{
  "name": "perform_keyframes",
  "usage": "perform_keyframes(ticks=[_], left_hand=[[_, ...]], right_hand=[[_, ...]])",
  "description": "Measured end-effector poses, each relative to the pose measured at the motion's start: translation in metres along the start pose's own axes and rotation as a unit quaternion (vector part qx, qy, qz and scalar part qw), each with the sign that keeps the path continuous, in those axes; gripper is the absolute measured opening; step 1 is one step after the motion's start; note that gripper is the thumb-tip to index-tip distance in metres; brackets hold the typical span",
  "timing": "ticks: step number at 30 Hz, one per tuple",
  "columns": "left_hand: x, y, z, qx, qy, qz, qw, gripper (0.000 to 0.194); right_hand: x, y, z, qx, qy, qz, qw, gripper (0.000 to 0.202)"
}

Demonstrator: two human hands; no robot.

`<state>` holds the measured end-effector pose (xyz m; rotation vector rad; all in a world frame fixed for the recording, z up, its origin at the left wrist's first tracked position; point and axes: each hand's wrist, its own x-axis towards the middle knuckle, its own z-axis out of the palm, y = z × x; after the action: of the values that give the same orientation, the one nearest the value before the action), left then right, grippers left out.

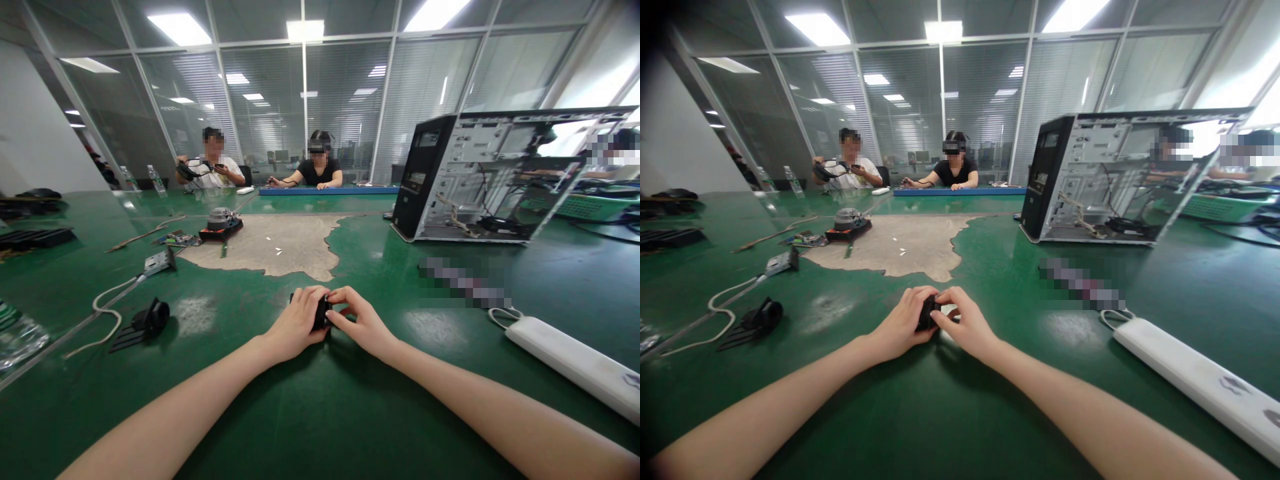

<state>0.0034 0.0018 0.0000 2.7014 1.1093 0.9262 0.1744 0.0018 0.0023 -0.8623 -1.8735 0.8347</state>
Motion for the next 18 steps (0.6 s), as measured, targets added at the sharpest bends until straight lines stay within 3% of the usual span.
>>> perform_keyframes(ticks=[6, 13, 18], left_hand=[[0.0006, 0.0004, -0.0001, 0.011, -0.008, 0.004, 1.000, 0.061], [0.0008, 0.0018, -0.0021, 0.008, -0.012, 0.002, 1.000, 0.062], [0.0009, 0.0007, -0.0009, 0.008, -0.008, 0.000, 1.000, 0.061]], right_hand=[[0.0019, 0.0038, 0.0018, 0.047, -0.030, 0.078, 0.995, 0.022], [-0.0004, 0.0003, 0.0002, -0.004, -0.006, -0.027, 1.000, 0.018], [0.0006, 0.0027, 0.0009, 0.010, -0.007, 0.014, 1.000, 0.016]])
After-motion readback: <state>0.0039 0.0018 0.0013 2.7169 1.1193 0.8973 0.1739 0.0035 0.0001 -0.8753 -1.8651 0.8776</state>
